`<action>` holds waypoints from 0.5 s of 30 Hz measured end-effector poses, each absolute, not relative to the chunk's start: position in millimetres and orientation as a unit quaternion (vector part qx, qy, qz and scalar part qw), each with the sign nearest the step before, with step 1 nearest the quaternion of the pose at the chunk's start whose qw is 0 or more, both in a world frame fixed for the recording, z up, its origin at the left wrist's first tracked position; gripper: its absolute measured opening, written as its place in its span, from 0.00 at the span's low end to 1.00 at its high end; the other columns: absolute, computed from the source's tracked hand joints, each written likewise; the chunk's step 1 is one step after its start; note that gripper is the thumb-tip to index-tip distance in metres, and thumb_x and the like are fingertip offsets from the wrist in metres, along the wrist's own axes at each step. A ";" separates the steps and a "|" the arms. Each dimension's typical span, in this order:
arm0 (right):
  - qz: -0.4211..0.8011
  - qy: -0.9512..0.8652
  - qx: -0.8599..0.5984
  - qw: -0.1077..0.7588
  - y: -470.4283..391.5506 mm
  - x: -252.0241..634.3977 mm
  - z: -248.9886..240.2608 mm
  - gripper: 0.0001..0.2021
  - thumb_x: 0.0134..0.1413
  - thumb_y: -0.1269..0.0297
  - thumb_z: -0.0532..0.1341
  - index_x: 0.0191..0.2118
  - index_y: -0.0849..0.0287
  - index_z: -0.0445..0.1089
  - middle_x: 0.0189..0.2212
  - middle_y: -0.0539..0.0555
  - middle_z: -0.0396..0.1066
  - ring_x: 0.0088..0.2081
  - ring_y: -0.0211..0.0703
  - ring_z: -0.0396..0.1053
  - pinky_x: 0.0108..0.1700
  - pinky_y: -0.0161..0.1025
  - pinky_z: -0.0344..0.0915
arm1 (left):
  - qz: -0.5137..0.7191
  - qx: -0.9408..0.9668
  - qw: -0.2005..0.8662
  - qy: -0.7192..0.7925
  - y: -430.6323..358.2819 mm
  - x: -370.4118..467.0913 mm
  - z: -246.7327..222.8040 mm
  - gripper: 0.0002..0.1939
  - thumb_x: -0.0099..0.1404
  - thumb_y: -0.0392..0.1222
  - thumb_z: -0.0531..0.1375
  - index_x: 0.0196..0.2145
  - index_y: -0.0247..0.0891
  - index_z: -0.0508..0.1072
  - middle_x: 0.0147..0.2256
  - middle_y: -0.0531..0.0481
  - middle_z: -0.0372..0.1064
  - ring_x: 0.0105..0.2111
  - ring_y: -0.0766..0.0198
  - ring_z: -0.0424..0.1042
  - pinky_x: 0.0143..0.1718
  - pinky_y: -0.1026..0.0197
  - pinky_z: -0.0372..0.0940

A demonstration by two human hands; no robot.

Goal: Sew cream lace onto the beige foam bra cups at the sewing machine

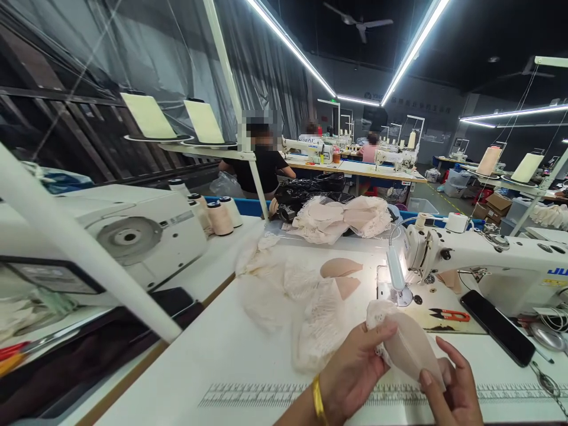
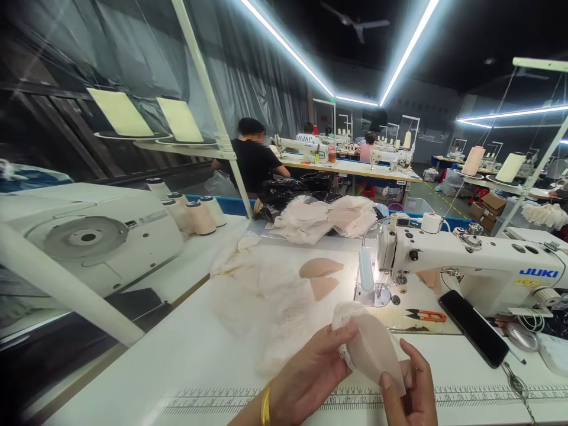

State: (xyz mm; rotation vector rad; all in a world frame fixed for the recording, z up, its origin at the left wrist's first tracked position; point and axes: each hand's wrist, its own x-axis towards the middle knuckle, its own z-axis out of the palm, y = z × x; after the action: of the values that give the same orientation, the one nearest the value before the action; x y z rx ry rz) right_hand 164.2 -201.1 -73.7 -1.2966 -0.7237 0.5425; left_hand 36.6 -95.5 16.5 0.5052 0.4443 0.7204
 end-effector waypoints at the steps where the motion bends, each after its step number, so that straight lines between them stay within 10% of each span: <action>1: 0.246 -0.328 -0.583 0.701 -201.3 164.1 -75.6 0.33 0.60 0.45 0.68 0.65 0.54 0.62 0.30 0.48 0.69 0.28 0.40 0.69 0.32 0.35 0.66 | 0.346 0.256 0.877 0.213 -95.9 37.5 16.3 0.18 0.52 0.40 0.78 0.40 0.31 0.83 0.42 0.39 0.79 0.44 0.55 0.75 0.50 0.57 0.70; 9: 0.246 -0.457 -0.566 0.640 -190.8 193.6 -62.7 0.22 0.65 0.49 0.64 0.60 0.49 0.65 0.37 0.52 0.75 0.36 0.45 0.74 0.39 0.38 0.71 | 0.221 0.487 0.837 0.119 -79.1 17.3 41.0 0.18 0.54 0.48 0.75 0.38 0.36 0.81 0.37 0.45 0.78 0.41 0.53 0.76 0.47 0.57 0.67; 12: 0.116 -0.697 -0.480 0.520 -163.2 223.6 -36.8 0.05 0.69 0.60 0.59 0.44 0.51 0.72 0.40 0.53 0.76 0.42 0.47 0.72 0.43 0.41 0.70 | 0.115 0.757 0.643 0.002 -61.6 11.2 55.1 0.07 0.61 0.39 0.67 0.27 0.38 0.75 0.34 0.49 0.77 0.38 0.57 0.76 0.44 0.58 0.66; 15: -0.052 -0.828 -0.423 0.365 -123.0 248.3 -20.5 0.12 0.69 0.75 0.54 0.39 0.54 0.72 0.41 0.52 0.78 0.45 0.46 0.69 0.45 0.42 0.67 | 0.085 0.928 0.357 -0.072 -38.0 21.3 52.8 0.12 0.57 0.25 0.59 0.22 0.37 0.65 0.36 0.49 0.79 0.40 0.58 0.76 0.50 0.54 0.61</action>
State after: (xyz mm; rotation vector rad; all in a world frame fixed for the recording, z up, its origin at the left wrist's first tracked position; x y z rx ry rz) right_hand 248.3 -123.0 -20.5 -1.0884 -2.1279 -0.1326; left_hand 21.3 -38.0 52.8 2.3950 -0.1856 0.2184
